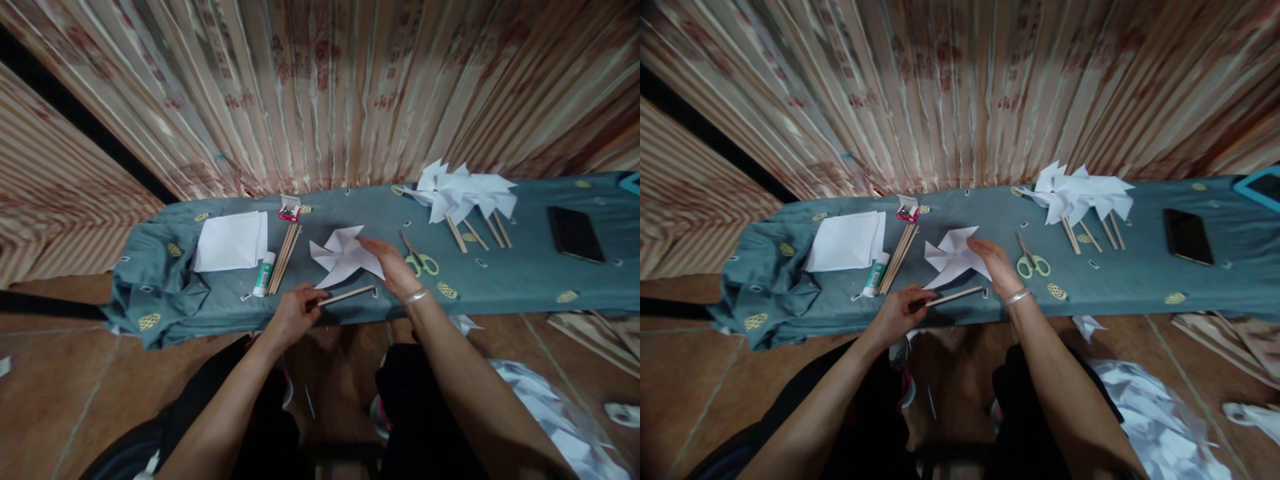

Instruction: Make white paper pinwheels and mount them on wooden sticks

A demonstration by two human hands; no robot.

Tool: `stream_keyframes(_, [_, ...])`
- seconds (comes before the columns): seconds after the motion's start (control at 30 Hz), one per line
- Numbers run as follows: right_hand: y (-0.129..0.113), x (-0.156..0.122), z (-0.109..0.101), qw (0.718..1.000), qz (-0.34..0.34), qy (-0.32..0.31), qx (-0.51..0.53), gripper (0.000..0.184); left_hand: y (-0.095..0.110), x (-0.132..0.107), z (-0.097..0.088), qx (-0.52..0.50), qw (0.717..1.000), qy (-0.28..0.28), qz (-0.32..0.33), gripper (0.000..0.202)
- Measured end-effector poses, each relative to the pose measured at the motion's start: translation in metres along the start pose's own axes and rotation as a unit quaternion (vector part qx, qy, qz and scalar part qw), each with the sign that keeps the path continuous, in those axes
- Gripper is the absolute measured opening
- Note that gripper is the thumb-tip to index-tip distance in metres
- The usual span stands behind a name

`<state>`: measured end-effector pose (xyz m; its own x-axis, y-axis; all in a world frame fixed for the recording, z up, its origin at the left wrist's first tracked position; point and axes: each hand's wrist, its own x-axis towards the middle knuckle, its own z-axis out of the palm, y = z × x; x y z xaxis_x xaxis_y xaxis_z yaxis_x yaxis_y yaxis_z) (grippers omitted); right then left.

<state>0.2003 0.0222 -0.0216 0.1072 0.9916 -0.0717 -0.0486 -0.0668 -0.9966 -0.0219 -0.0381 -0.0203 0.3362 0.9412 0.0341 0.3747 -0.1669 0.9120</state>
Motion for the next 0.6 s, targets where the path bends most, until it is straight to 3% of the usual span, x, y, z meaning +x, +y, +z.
stream_keyframes(0.1, [0.005,0.004,-0.017,0.998,0.041,0.020,-0.046,0.050,0.000,-0.012,0.005,0.017,0.999,-0.043,0.014,0.038])
stream_keyframes(0.2, [0.007,0.005,-0.030,0.983,-0.007,0.054,-0.174,0.045,0.005,-0.019,0.004,0.005,0.998,-0.058,0.015,0.037])
stream_keyframes(0.3, [0.005,0.005,-0.034,0.949,-0.070,0.095,-0.292,0.037,0.010,-0.016,-0.005,-0.033,0.998,-0.050,-0.007,0.027])
stream_keyframes(0.5, [-0.003,0.005,-0.017,0.919,-0.099,0.076,-0.373,0.038,0.006,0.007,-0.016,-0.165,0.978,0.099,-0.081,0.016])
stream_keyframes(0.6, [-0.002,0.007,-0.007,0.912,-0.106,0.071,-0.389,0.037,0.002,0.020,-0.009,-0.253,0.951,0.123,-0.126,0.025])
